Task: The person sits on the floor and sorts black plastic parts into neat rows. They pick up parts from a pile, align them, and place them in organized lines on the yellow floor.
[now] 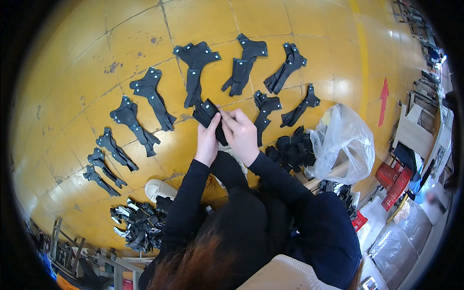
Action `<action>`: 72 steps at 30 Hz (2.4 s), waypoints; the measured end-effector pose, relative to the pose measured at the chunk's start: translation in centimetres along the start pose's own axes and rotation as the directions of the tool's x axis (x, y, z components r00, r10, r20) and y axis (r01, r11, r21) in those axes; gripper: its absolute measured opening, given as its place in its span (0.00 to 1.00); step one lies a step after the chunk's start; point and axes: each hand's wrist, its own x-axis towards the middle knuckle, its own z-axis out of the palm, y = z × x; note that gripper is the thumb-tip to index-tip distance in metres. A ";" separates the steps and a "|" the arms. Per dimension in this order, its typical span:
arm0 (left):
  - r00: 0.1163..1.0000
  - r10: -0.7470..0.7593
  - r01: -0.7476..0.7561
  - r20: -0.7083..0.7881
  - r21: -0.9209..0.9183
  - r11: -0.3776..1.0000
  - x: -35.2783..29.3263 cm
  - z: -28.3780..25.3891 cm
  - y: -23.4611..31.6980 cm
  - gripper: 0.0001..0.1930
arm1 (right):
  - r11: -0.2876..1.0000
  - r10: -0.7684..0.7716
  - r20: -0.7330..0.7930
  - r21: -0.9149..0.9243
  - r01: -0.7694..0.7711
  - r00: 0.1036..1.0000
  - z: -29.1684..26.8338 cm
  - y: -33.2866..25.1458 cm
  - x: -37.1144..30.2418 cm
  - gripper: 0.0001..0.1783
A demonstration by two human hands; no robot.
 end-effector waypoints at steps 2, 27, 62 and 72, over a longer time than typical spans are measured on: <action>0.998 0.044 -0.044 -0.041 -0.009 0.999 -0.2 -0.4 -0.6 0.15 | 0.998 -0.068 0.032 0.017 0.068 0.997 0.2 0.2 -0.2 0.12; 0.990 -0.127 0.130 0.064 -0.061 0.990 -0.7 -7.1 4.2 0.10 | 0.814 0.569 -0.388 0.140 -0.563 0.725 -6.5 21.6 5.8 0.15; 0.971 -0.225 0.223 0.085 0.029 0.974 -0.9 -4.5 2.9 0.13 | 0.763 0.646 -0.438 0.405 -0.504 0.625 -7.6 23.4 1.2 0.16; 0.922 -0.347 0.342 0.170 0.062 0.938 -1.5 -2.8 -1.4 0.16 | 0.232 0.499 0.526 0.685 -0.691 0.689 -3.6 4.3 -1.7 0.10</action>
